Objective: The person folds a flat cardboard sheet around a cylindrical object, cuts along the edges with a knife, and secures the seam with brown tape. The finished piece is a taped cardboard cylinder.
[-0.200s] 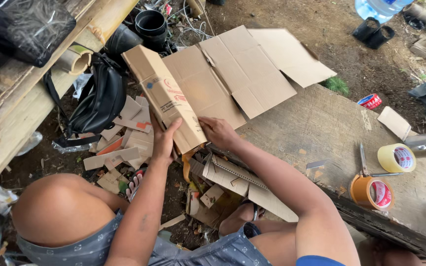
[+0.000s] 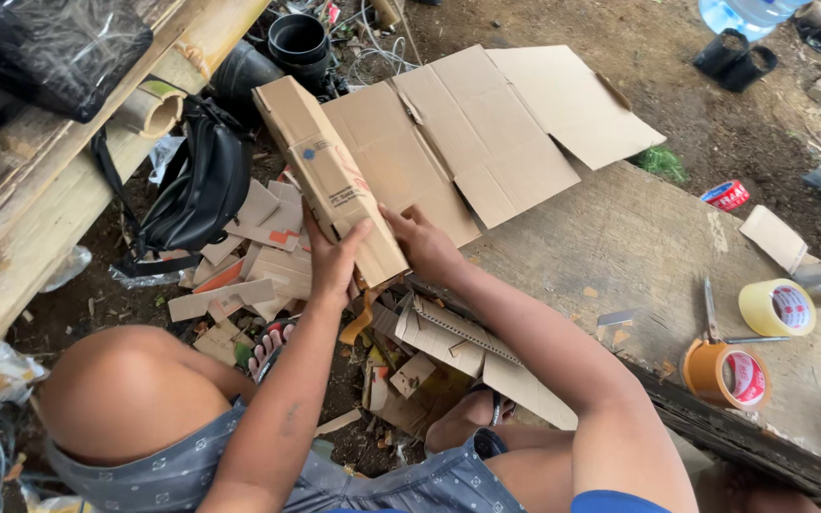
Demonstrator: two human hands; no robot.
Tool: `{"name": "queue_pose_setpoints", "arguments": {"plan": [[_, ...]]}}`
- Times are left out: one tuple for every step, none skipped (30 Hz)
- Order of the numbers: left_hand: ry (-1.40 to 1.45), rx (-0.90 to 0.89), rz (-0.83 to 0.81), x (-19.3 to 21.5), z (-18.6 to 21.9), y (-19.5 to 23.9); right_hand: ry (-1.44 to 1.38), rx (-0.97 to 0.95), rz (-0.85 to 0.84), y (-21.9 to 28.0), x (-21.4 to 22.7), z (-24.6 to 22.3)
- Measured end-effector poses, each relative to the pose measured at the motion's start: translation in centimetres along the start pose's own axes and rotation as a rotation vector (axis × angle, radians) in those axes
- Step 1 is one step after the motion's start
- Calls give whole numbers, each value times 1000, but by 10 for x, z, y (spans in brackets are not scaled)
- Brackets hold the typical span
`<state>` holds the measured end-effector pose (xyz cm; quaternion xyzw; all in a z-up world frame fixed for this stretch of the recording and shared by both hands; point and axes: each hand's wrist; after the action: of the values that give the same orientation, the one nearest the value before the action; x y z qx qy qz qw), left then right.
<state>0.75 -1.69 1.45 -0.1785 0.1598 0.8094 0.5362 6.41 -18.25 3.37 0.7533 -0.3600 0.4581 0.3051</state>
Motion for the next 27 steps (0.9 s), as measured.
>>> {"name": "queue_pose_setpoints", "arguments": {"plan": [[-14,62,31,-2,1,0,22,40,10,-5,-6,8],[-28,124,61,-5,2,0,44,81,20,-11,-12,16],[-35,185,101,-10,1,0,69,128,23,-17,-14,24],[-124,142,125,-17,-2,-6,-80,103,-53,-26,-12,33],[-210,106,155,-23,-5,-11,-226,76,-140,-34,-6,41],[-297,71,184,-23,-9,-12,-370,45,-228,-37,-5,43],[-321,113,180,-21,-13,-12,-437,-74,-302,-39,0,42],[-344,155,175,-18,-17,-12,-499,-196,-373,-39,9,42],[-366,195,168,-15,-23,-13,-558,-320,-439,-40,17,38],[-433,159,180,-13,-29,-17,-520,-309,-415,-40,20,30],[-500,128,194,-10,-36,-21,-482,-300,-395,-37,19,21],[-567,98,207,-4,-42,-25,-445,-289,-375,-33,17,12],[-524,111,223,1,-45,-34,-346,-269,-331,-30,16,6],[-480,124,237,6,-47,-43,-247,-248,-285,-25,13,1],[-443,150,246,12,-51,-44,-159,-237,-246,-18,8,-2],[-371,194,253,18,-52,-53,-199,-242,-231,-17,7,-3],[-305,235,244,24,-46,-77,-246,-255,-201,-17,6,-2],[-239,275,234,29,-39,-100,-292,-268,-171,-17,5,-2],[-190,316,197,33,-30,-121,-317,-247,-149,-18,5,-5],[-140,358,161,38,-20,-139,-341,-226,-126,-17,4,-9],[-100,408,115,41,-17,-146,-374,-216,-99,-13,2,-12],[-97,407,107,42,-18,-150,-401,-277,-134,-12,1,-15],[-98,406,101,43,-18,-157,-432,-337,-170,-11,-1,-18],[-98,405,94,41,-18,-162,-465,-396,-206,-10,-1,-20],[-100,391,114,40,-21,-164,-496,-412,-204,-9,-2,-22],[-101,377,133,37,-23,-166,-527,-429,-202,-8,-2,-23],[-100,366,156,35,-26,-166,-557,-446,-204,-7,-2,-22]]}}
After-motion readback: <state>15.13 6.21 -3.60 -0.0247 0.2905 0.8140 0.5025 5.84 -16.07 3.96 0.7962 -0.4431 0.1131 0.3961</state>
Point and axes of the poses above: each hand's wrist, its own y-axis away from the middle knuckle, its own x-axis out of the back of the hand, z = x × y, and after that the axes turned 6 degrees about y, right-handed
